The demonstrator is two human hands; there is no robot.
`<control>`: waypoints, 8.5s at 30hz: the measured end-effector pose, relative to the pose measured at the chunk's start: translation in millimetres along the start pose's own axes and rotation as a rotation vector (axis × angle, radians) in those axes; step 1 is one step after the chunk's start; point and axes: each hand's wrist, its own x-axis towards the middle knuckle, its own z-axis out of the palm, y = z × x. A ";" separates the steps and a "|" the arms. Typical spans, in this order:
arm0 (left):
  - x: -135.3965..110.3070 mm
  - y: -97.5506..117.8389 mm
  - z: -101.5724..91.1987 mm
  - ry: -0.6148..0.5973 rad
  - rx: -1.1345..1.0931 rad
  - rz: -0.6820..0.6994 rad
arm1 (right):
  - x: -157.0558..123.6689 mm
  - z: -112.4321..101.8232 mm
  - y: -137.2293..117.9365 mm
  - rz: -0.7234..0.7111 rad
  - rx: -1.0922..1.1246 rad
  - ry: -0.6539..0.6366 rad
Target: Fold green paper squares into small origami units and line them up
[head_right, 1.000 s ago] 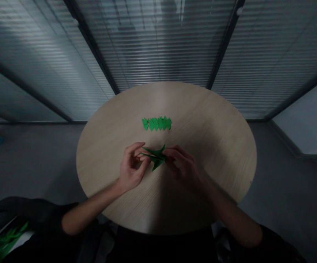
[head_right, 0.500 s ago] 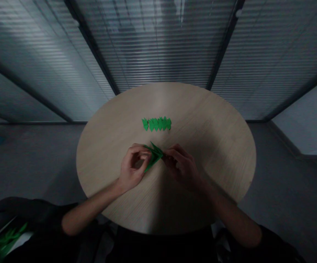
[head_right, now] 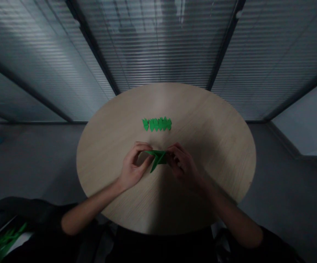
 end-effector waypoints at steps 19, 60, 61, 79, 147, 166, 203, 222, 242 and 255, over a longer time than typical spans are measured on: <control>-0.5 4.7 -0.7 -0.140 -0.014 -0.018 | 2.1 -1.3 -0.8 -0.064 -0.061 0.021; -6.2 11.1 -5.7 -0.002 0.118 0.191 | -5.6 -0.5 1.4 -0.336 -0.310 0.208; -6.9 10.6 -6.2 -0.013 0.127 0.211 | -5.3 -1.1 -0.3 -0.342 -0.318 0.214; -13.1 -1.3 -14.1 -0.214 0.370 0.496 | -1.6 -8.8 -7.3 -0.460 -0.552 -0.006; -8.4 0.5 3.2 -0.115 -0.183 -0.120 | -5.1 -3.4 6.5 -0.330 -0.304 0.091; -10.5 6.5 2.6 -0.064 -0.050 -0.085 | -3.3 4.3 3.0 -0.124 -0.052 0.092; -13.6 2.7 6.1 -0.077 -0.312 -0.295 | -2.7 5.1 -1.7 -0.137 -0.048 0.258; -7.1 12.4 11.1 -0.051 -0.431 -0.337 | -3.1 5.7 -4.5 -0.078 0.003 0.252; -9.4 11.1 9.2 -0.070 -0.391 -0.334 | -2.4 7.6 -8.3 -0.065 0.029 0.250; -8.6 11.5 9.8 -0.074 -0.407 -0.385 | -5.1 8.1 -5.9 -0.048 -0.015 0.280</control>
